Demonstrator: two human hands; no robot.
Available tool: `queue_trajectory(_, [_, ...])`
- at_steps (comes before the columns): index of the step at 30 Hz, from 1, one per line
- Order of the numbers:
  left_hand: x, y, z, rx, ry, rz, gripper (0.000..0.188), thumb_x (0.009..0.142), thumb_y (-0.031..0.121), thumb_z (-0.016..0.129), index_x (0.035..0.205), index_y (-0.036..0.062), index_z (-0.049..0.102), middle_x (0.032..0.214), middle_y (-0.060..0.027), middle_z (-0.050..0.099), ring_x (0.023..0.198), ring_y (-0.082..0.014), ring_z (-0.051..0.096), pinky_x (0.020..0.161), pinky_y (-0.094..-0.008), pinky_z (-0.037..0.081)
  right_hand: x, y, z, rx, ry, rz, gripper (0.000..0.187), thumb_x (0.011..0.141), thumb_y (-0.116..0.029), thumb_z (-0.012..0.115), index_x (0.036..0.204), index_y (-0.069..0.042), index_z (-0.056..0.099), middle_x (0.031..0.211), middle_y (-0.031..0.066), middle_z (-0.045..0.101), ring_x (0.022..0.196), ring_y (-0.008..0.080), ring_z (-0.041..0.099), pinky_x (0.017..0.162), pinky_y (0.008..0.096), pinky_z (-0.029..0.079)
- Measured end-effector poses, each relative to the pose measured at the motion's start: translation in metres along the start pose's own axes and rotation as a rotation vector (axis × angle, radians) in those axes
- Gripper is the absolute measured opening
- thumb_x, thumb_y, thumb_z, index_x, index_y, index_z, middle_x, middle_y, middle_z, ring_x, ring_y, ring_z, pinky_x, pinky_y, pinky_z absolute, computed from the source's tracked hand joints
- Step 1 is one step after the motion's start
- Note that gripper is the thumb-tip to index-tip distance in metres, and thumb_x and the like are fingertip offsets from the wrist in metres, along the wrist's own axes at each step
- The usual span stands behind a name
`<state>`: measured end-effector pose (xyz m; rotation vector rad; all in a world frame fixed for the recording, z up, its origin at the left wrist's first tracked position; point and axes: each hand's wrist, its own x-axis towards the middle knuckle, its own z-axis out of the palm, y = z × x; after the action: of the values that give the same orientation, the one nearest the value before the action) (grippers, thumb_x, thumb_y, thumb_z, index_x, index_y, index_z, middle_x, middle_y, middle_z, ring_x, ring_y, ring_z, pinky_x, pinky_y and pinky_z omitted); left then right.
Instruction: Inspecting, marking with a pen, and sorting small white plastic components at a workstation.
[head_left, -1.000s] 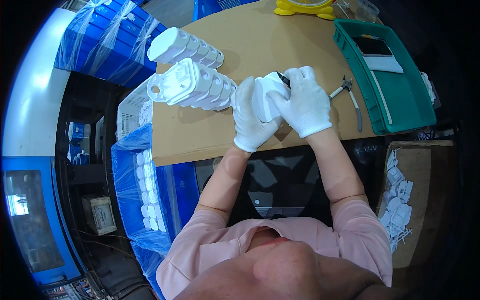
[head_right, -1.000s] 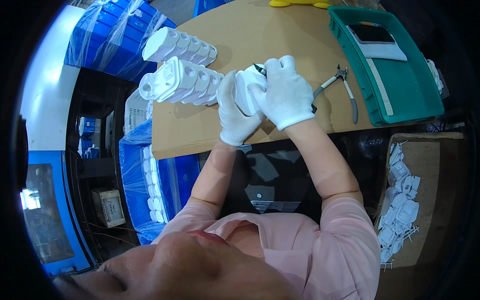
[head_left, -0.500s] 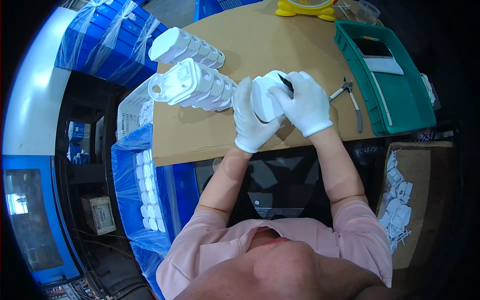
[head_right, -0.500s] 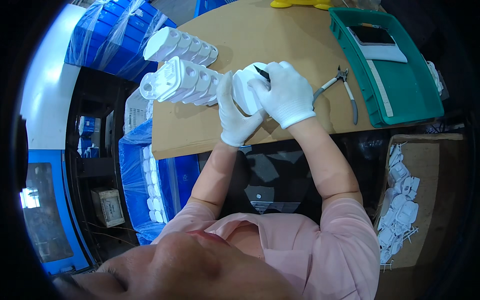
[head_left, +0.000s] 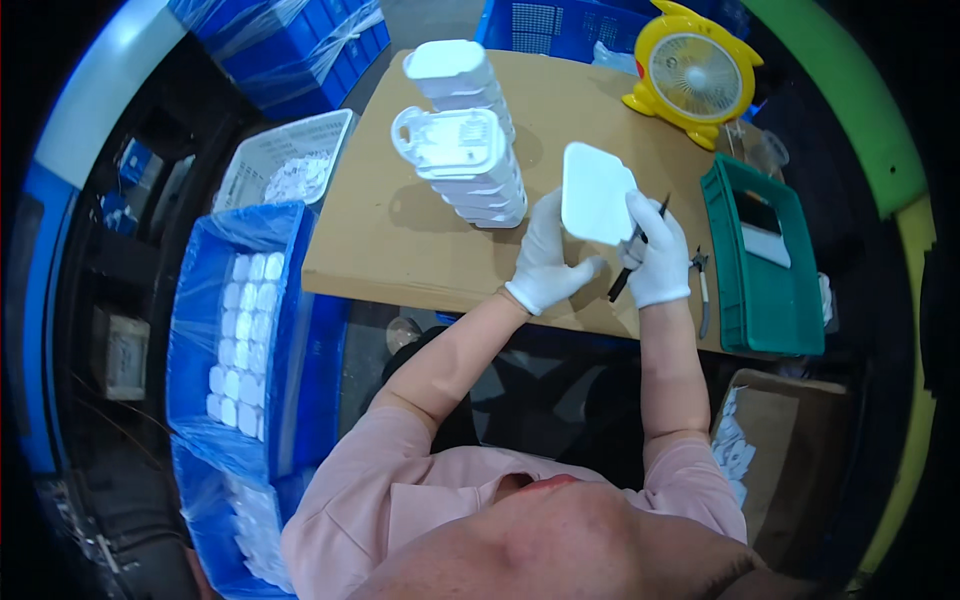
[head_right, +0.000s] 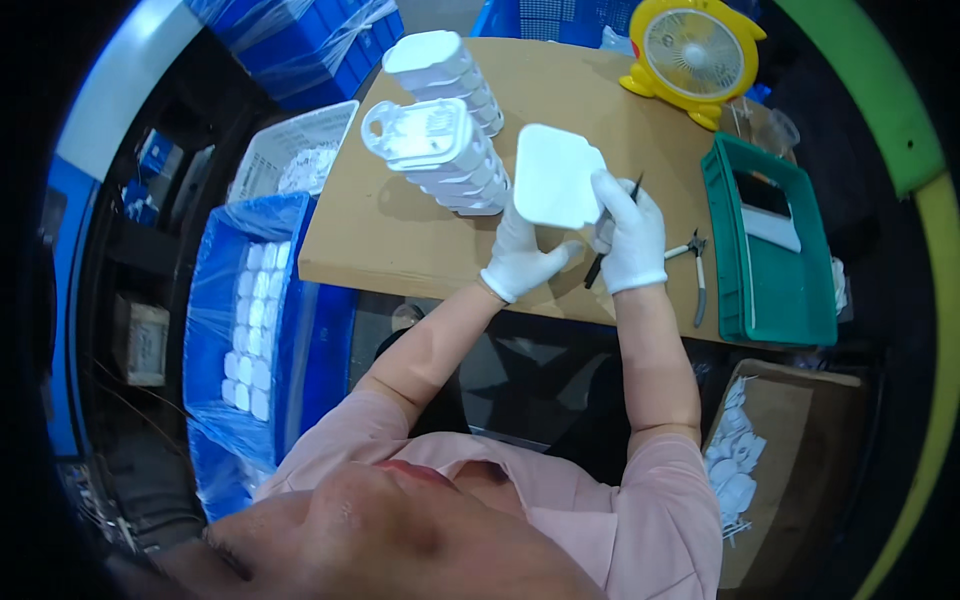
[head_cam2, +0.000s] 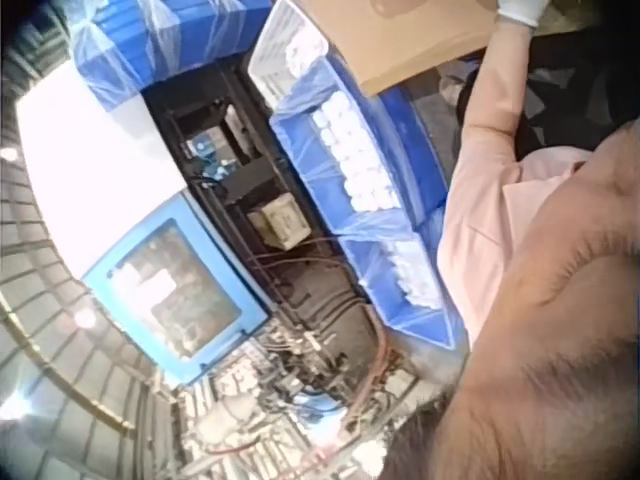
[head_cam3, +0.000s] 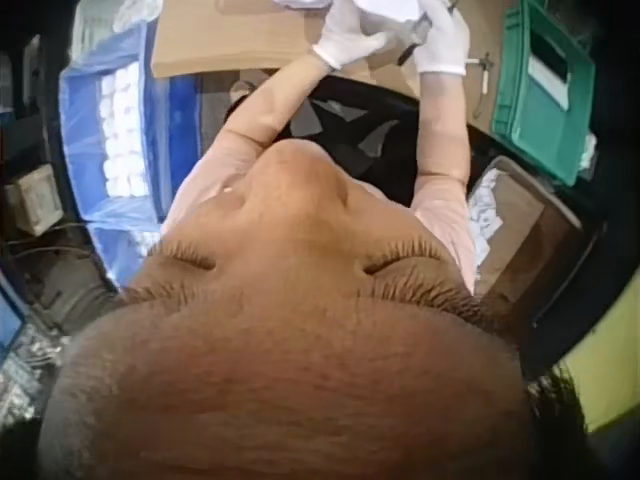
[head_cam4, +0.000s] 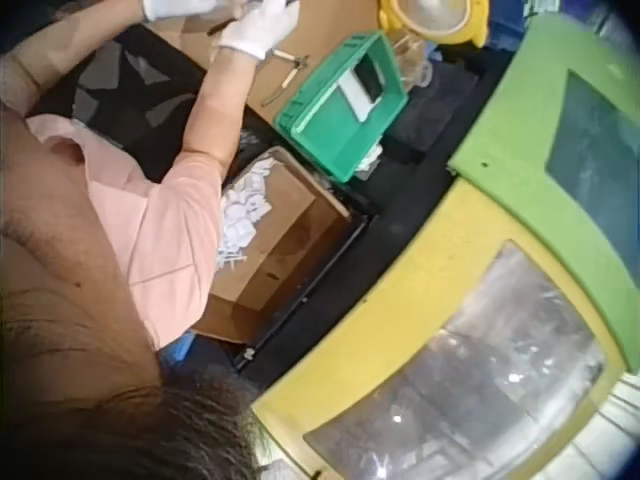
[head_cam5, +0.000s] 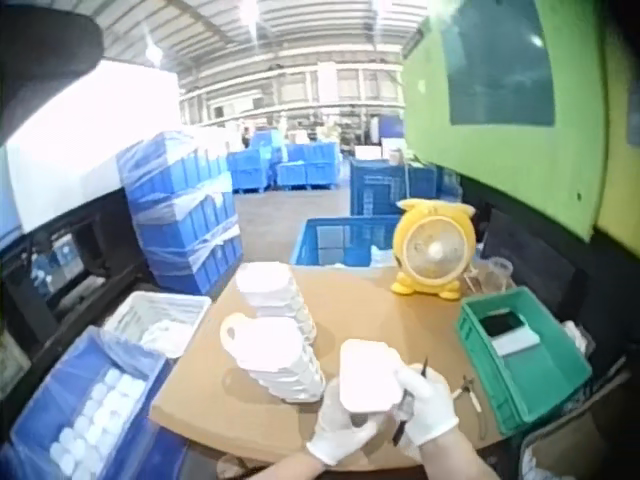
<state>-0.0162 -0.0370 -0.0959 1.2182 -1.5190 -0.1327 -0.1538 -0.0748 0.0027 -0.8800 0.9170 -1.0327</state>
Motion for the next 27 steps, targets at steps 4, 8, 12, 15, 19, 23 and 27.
queue_trajectory(4, [-0.006, 0.000, 0.004, -0.103, -0.029, -0.186, 0.076, 0.067, 0.026, 0.079, 0.127, 0.0010, 0.039, 0.114, -0.0175, 0.047, 0.104, -0.0341, 0.053, 0.092, -0.0413, 0.045, 0.016, -0.027, 0.060, -0.185, -0.183, 0.048, 0.026, 0.084, -0.031, 0.072, 0.078, -0.014, 0.055, 0.060, -0.0069, 0.043, 0.042, 0.0035, 0.031, 0.040, 0.0217, 0.020])
queue_trajectory(8, [-0.006, 0.003, 0.003, -0.017, 0.001, -0.165, 0.077, 0.070, 0.028, 0.079, 0.128, 0.0009, 0.037, 0.112, -0.0180, 0.049, 0.104, -0.0322, 0.055, 0.090, -0.0425, 0.046, 0.030, -0.039, 0.115, -0.378, -0.206, 0.025, 0.029, 0.081, -0.032, 0.075, 0.077, -0.014, 0.053, 0.062, -0.0064, 0.043, 0.043, 0.0036, 0.032, 0.040, 0.0218, 0.022])
queue_trajectory(12, [-0.005, 0.007, 0.000, -0.018, -0.025, -0.160, 0.072, 0.072, 0.031, 0.077, 0.126, 0.0007, 0.041, 0.115, -0.0190, 0.050, 0.106, -0.0347, 0.054, 0.091, -0.0435, 0.045, 0.034, -0.042, 0.137, -0.528, -0.183, -0.041, 0.033, 0.076, -0.036, 0.077, 0.074, -0.010, 0.056, 0.062, -0.0023, 0.047, 0.046, 0.0064, 0.037, 0.042, 0.0233, 0.030])
queue_trajectory(15, [-0.004, 0.005, 0.002, -0.101, -0.067, -0.198, 0.070, 0.073, 0.031, 0.076, 0.126, 0.0010, 0.043, 0.118, -0.0203, 0.050, 0.109, -0.0365, 0.053, 0.094, -0.0435, 0.044, 0.033, -0.038, 0.145, -0.558, -0.144, -0.011, 0.031, 0.077, -0.034, 0.077, 0.075, -0.012, 0.055, 0.065, -0.0026, 0.047, 0.046, 0.0056, 0.036, 0.042, 0.0227, 0.028])
queue_trajectory(19, [-0.006, 0.003, 0.009, -0.063, -0.022, -0.158, 0.069, 0.074, 0.030, 0.075, 0.128, 0.0013, 0.043, 0.120, -0.0213, 0.049, 0.111, -0.0373, 0.052, 0.095, -0.0433, 0.044, 0.032, -0.035, 0.150, -0.584, -0.105, 0.036, 0.030, 0.078, -0.032, 0.077, 0.075, -0.014, 0.053, 0.067, -0.0036, 0.046, 0.047, 0.0047, 0.033, 0.042, 0.0227, 0.025])
queue_trajectory(23, [-0.003, 0.005, 0.006, -0.052, -0.011, -0.124, 0.064, 0.074, 0.032, 0.074, 0.120, -0.0016, 0.046, 0.119, -0.0211, 0.049, 0.110, -0.0376, 0.052, 0.094, -0.0428, 0.044, 0.035, -0.034, 0.150, -0.628, -0.075, 0.030, 0.031, 0.077, -0.032, 0.077, 0.075, -0.014, 0.053, 0.067, -0.0035, 0.046, 0.047, 0.0049, 0.032, 0.042, 0.0229, 0.024])
queue_trajectory(27, [-0.003, 0.004, 0.006, -0.046, -0.032, -0.148, 0.062, 0.073, 0.032, 0.074, 0.117, -0.0025, 0.047, 0.118, -0.0219, 0.050, 0.109, -0.0380, 0.052, 0.094, -0.0427, 0.045, 0.037, -0.032, 0.148, -0.651, -0.067, 0.028, 0.031, 0.077, -0.033, 0.077, 0.076, -0.014, 0.054, 0.068, -0.0033, 0.047, 0.047, 0.0048, 0.033, 0.042, 0.0229, 0.024])
